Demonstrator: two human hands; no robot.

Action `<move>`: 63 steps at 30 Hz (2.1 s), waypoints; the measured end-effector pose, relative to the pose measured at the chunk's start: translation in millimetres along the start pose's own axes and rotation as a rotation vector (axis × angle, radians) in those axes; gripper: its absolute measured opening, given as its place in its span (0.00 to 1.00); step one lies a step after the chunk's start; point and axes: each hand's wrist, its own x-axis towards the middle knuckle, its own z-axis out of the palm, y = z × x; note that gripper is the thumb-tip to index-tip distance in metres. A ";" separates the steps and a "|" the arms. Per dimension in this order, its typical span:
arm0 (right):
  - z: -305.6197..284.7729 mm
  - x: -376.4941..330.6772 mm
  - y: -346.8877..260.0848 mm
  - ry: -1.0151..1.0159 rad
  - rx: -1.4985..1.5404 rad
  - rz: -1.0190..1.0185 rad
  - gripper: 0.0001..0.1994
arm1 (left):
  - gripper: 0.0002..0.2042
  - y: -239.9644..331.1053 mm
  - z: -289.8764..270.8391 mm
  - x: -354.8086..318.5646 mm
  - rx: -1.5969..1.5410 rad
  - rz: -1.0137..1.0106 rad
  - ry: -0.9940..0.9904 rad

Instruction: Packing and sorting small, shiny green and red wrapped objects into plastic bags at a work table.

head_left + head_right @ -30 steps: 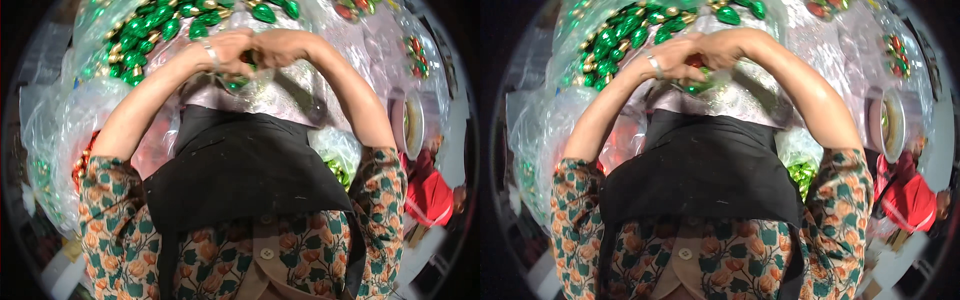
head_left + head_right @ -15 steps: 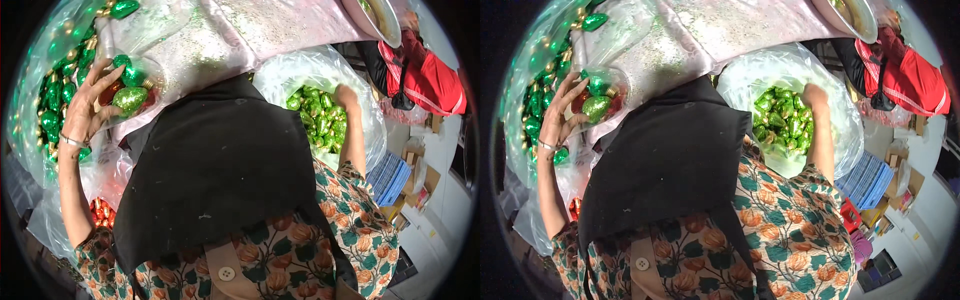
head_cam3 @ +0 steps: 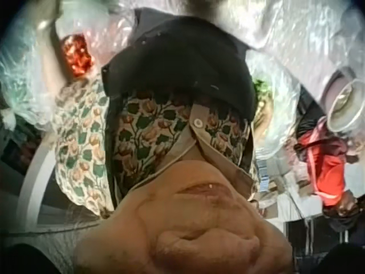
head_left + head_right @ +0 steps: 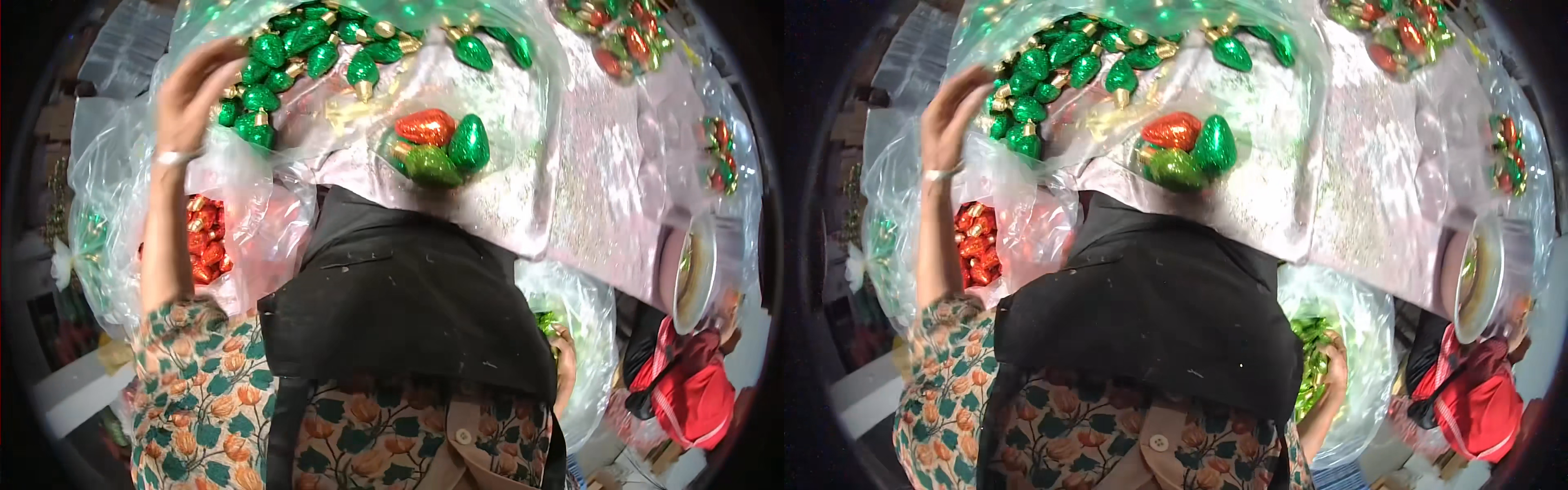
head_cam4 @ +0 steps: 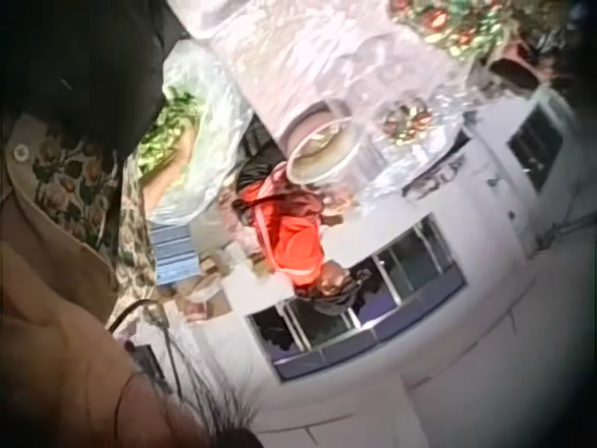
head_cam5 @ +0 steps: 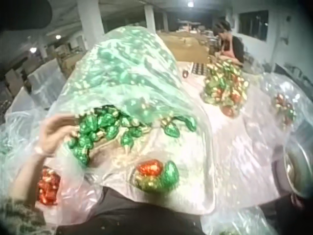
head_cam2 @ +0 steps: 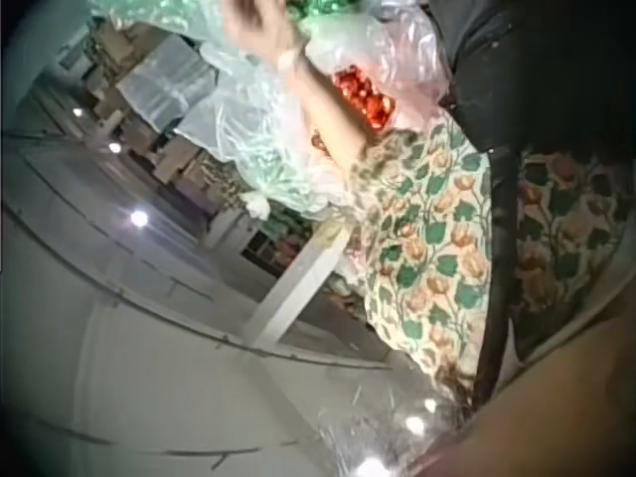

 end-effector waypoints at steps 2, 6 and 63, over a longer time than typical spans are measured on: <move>19.9 -47.3 -74.3 -0.428 0.080 -0.154 0.14 | 0.14 -69.3 -62.7 -47.2 0.123 -0.213 0.332; 91.1 -19.3 -192.1 -0.283 -0.306 -0.638 0.13 | 0.10 -199.9 -90.9 -220.4 0.468 -0.621 0.387; 305.8 -142.9 -364.5 -0.801 -0.774 -1.332 0.23 | 0.18 45.8 175.9 -66.6 1.000 1.107 -0.203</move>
